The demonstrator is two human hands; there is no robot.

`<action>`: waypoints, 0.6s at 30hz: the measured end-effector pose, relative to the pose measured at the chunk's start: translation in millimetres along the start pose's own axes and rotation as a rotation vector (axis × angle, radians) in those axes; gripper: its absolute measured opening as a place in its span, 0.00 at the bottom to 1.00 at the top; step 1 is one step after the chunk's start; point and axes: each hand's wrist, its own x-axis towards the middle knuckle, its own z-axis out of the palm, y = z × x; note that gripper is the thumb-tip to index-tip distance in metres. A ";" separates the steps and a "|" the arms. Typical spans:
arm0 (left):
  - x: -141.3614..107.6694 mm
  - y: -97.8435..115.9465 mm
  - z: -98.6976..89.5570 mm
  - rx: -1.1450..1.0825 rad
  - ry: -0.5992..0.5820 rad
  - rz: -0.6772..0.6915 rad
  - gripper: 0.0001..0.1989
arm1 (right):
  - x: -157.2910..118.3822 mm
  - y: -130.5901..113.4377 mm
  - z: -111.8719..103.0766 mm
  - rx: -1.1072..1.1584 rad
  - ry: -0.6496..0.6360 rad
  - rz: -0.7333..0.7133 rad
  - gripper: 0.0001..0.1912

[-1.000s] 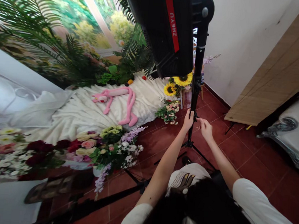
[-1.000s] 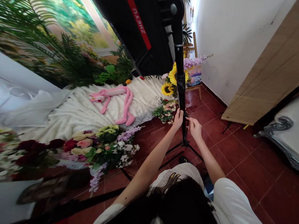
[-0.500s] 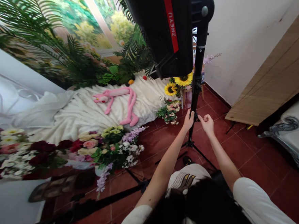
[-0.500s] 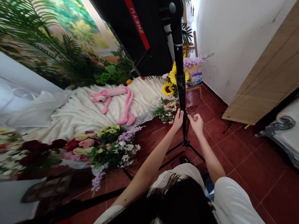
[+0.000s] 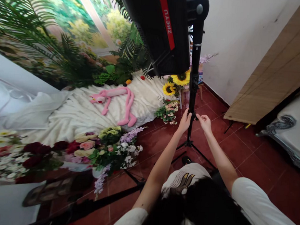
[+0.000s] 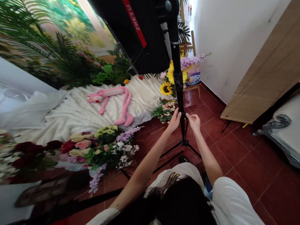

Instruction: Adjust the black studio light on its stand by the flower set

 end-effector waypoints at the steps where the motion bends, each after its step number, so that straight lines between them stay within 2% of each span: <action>1: -8.6 -5.1 -5.6 -0.015 -0.014 -0.002 0.28 | -5.0 -0.1 0.8 0.010 0.017 0.014 0.29; 2: -19.9 -11.8 -12.1 -0.033 -0.031 -0.029 0.28 | -10.8 0.4 1.7 0.016 0.025 0.030 0.28; 4: -51.6 -29.4 -27.6 -0.050 -0.049 -0.178 0.27 | -24.4 3.9 4.4 0.025 -0.010 0.069 0.27; 7: -118.8 -60.7 -55.6 -0.078 -0.052 -0.434 0.26 | -45.9 15.1 12.1 0.023 -0.168 0.117 0.28; 9: -170.6 -80.3 -77.0 -0.059 0.028 -0.550 0.26 | -58.3 25.3 20.5 0.013 -0.286 0.153 0.29; 12: -245.9 -100.7 -114.9 -0.024 0.214 -0.715 0.26 | -71.7 40.2 37.5 0.004 -0.414 0.220 0.29; 15: -308.3 -103.1 -161.8 0.071 0.376 -0.872 0.22 | -80.0 50.5 58.2 -0.029 -0.511 0.255 0.30; 18: -357.4 -84.0 -212.1 0.285 0.530 -1.040 0.24 | -87.4 54.9 81.4 -0.098 -0.620 0.254 0.31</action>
